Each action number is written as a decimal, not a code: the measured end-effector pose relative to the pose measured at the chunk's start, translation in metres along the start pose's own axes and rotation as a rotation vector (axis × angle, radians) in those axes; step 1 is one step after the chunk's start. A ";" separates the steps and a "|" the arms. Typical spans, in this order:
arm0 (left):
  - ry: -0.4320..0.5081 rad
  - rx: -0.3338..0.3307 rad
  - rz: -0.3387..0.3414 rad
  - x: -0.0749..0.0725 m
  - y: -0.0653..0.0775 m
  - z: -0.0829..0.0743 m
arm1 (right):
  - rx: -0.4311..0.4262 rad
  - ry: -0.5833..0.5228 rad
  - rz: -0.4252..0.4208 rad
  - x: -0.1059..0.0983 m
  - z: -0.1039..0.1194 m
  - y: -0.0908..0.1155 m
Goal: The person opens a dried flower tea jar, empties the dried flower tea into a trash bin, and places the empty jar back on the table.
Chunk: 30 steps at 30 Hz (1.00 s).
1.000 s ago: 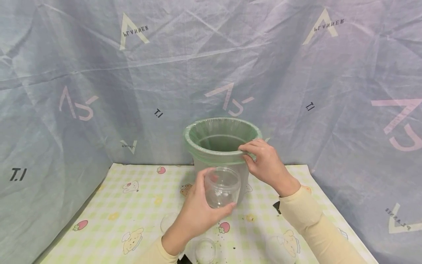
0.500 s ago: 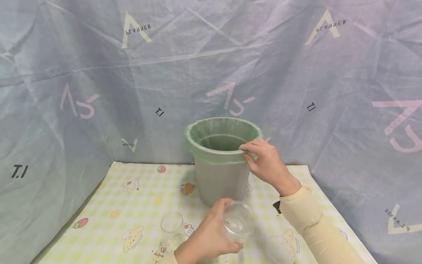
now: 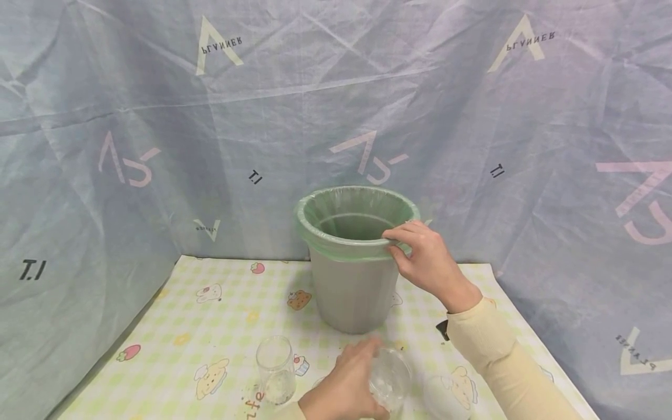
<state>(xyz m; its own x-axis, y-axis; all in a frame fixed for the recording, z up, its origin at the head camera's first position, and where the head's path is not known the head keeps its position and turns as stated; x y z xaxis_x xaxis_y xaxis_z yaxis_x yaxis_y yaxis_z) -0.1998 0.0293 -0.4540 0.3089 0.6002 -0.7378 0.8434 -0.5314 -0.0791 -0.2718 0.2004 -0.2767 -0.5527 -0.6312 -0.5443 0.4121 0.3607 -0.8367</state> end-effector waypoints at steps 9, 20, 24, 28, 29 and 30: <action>0.020 -0.017 0.073 0.012 -0.006 0.011 | -0.009 0.011 -0.005 0.000 0.000 0.001; -0.033 -0.046 0.082 0.026 -0.011 0.016 | -0.004 0.008 0.013 -0.002 0.001 0.001; -0.070 -0.083 0.089 0.030 -0.012 0.015 | -0.005 0.002 0.018 -0.003 0.002 0.004; -0.086 -0.077 0.097 0.030 -0.013 0.014 | -0.014 -0.010 0.015 -0.005 0.004 0.004; -0.088 -0.069 0.095 0.029 -0.013 0.013 | -0.017 -0.012 0.013 -0.005 0.004 0.005; -0.091 -0.059 0.093 0.029 -0.013 0.013 | -0.018 -0.014 0.011 -0.006 0.004 0.004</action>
<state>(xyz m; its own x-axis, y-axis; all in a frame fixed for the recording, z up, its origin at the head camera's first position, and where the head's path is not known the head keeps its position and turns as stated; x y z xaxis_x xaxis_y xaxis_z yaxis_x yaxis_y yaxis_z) -0.2080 0.0460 -0.4834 0.3477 0.4920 -0.7981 0.8383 -0.5445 0.0295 -0.2636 0.2028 -0.2769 -0.5379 -0.6365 -0.5528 0.4048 0.3803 -0.8316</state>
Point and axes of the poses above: each hand's wrist, its own y-axis away from the middle knuckle, its own x-axis out of the palm, z = x × y, the point moved 3 cm from there along -y, towards the middle knuckle, and after that the axes turned 3 degrees about -z, right-handed, at the moved point
